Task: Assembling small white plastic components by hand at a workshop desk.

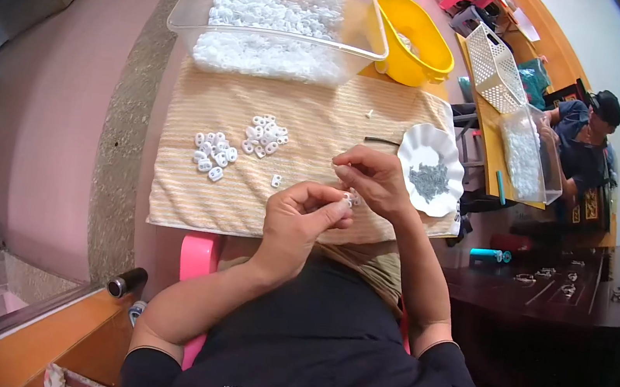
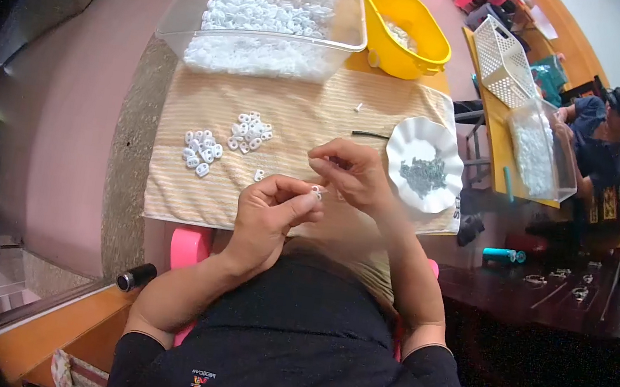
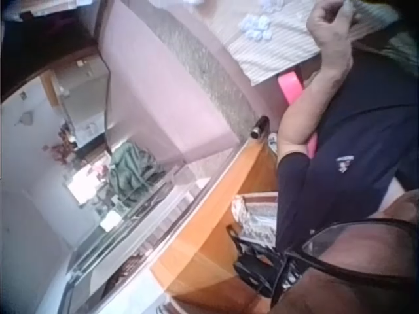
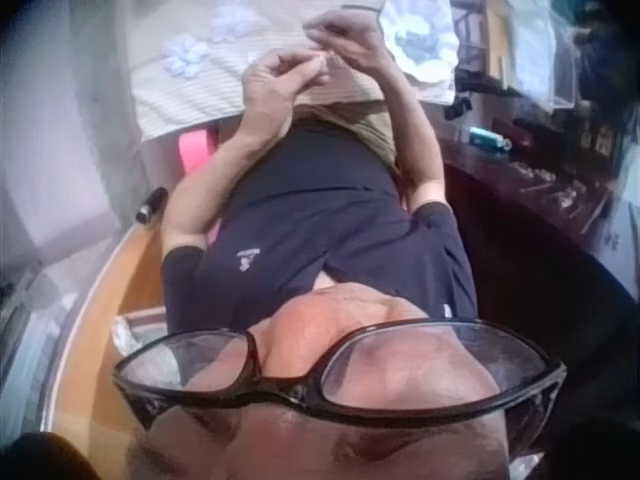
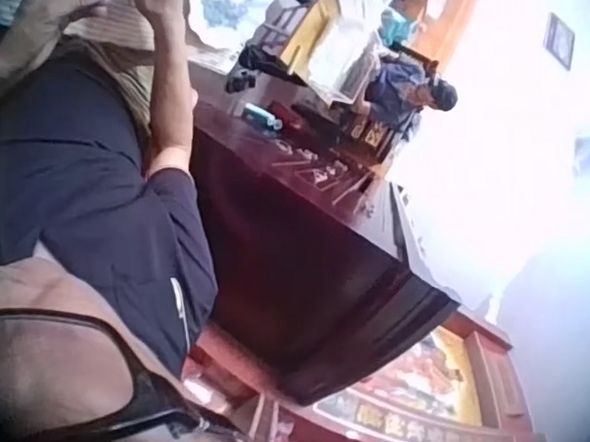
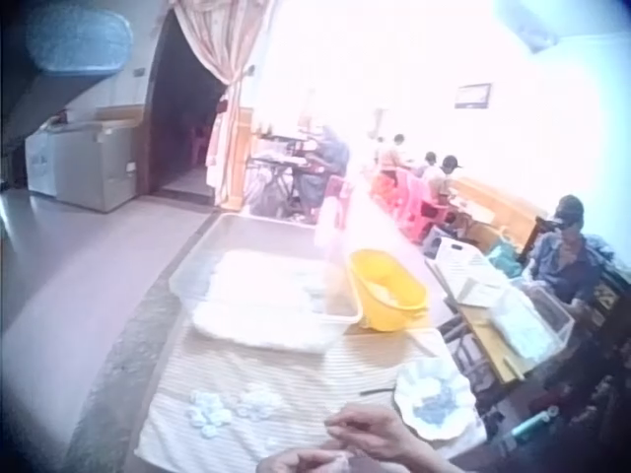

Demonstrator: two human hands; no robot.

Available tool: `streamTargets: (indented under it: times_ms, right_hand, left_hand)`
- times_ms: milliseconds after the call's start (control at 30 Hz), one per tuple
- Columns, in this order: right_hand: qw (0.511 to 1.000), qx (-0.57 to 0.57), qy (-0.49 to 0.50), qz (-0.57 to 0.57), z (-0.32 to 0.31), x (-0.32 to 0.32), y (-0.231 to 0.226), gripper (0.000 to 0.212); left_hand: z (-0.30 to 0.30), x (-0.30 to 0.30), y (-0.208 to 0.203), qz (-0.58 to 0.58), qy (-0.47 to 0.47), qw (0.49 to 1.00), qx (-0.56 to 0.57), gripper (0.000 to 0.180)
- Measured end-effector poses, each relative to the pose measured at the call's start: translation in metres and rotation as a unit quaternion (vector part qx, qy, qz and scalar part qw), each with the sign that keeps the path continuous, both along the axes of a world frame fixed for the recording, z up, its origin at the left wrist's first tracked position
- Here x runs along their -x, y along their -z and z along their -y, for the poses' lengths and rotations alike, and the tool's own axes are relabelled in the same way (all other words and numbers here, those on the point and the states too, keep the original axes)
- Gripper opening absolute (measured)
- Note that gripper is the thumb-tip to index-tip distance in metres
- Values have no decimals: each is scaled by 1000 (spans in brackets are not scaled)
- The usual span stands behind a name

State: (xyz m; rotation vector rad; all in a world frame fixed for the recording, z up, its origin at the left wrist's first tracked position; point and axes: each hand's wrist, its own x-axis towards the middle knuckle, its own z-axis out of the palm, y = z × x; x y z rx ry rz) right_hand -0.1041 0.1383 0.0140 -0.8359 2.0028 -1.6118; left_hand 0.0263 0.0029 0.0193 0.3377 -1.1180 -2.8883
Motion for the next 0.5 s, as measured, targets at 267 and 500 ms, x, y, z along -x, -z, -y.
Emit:
streamTargets:
  times_ms: [267, 500]
  right_hand:
    - [993, 53, 32, 97, -21, -9, -2, 18]
    - [985, 88, 31, 144, -28, -13, 4, 22]
  left_hand:
    - [3, 6, 6, 27, -16, 999, -8, 10]
    - [5, 10, 11, 36, -15, 999, -17, 10]
